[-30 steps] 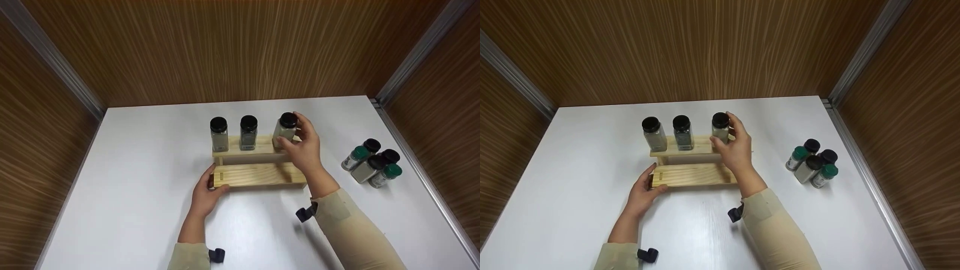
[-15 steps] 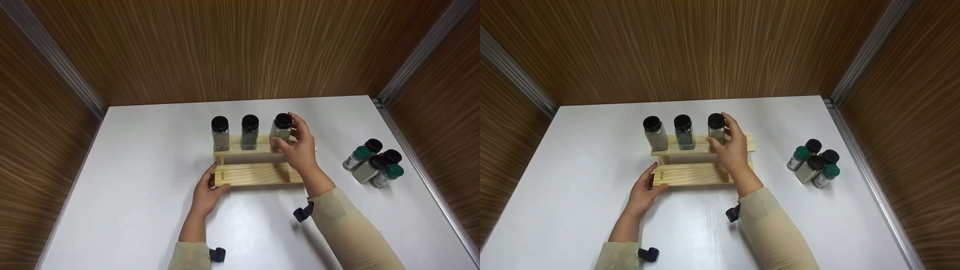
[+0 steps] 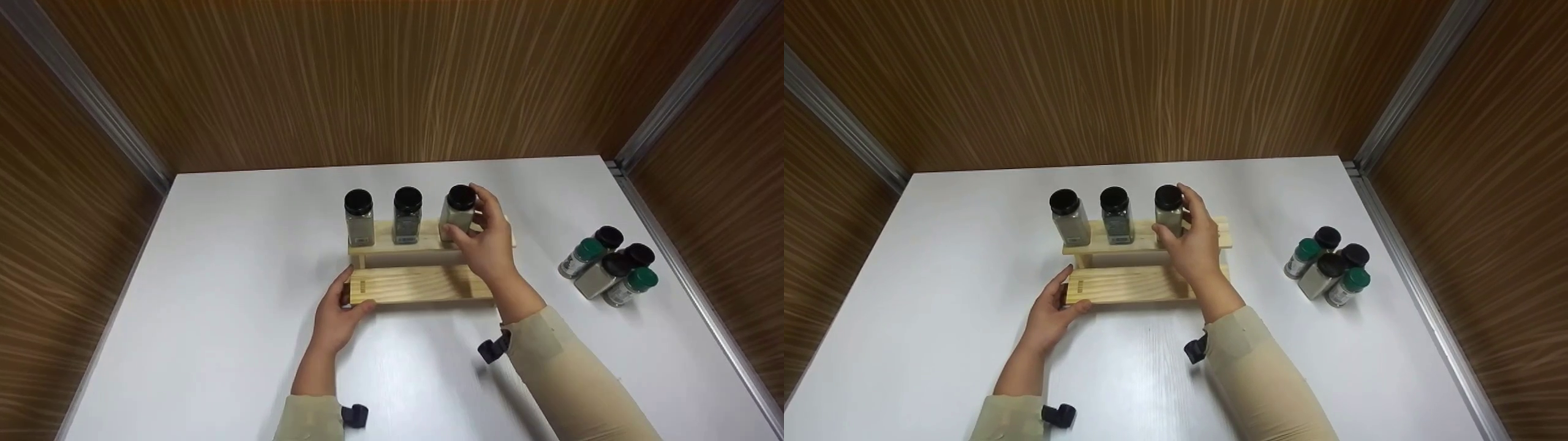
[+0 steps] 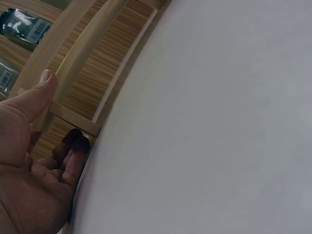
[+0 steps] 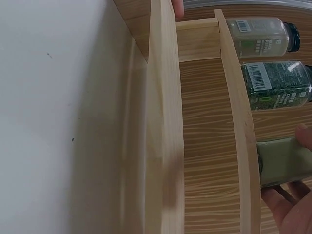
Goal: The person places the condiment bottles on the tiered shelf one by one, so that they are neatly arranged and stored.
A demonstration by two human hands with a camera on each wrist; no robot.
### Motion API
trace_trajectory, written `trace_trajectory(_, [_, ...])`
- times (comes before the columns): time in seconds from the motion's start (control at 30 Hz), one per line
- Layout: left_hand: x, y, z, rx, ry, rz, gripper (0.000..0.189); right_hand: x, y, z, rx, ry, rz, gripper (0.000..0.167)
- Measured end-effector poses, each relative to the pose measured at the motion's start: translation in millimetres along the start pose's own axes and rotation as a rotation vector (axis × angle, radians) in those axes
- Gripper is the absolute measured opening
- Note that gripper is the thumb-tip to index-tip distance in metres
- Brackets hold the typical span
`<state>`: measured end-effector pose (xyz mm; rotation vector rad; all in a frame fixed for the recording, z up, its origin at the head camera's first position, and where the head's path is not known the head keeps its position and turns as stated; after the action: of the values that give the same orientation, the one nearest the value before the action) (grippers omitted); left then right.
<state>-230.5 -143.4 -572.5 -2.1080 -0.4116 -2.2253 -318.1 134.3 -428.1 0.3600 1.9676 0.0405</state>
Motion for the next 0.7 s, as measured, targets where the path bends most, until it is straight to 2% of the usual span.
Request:
trace_trajectory(0.2, [1.0,-0.1,1.0,0.006,-0.004,0.002,0.087,2,-1,0.6,-0.021,-0.025,0.000,0.079])
trace_trajectory(0.37, [-0.2,-0.9,1.3,0.009,-0.001,-0.011,0.088,5,5,5.6,-0.026,-0.042,0.020,0.089])
trace_trajectory(0.5, [0.7,-0.9,1.2,0.003,-0.004,-0.018,0.089,4,19,12.3,0.026,-0.013,0.055,0.096])
trace_trajectory(0.7, [2.3,1.0,-0.1,0.006,-0.013,-0.008,0.087,-4,52,18.1,0.146,0.088,0.066,0.100])
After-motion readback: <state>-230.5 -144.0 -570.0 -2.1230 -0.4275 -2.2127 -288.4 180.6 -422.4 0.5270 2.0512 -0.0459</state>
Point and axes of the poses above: each hand's wrist, its own z-axis away from the middle knuckle, its own y-axis out of the back of the hand, x = y × z, the point moved 9 cm from there along -z, towards the middle knuckle, and after that the axes turned 9 degrees about x, right-handed, at the moved point
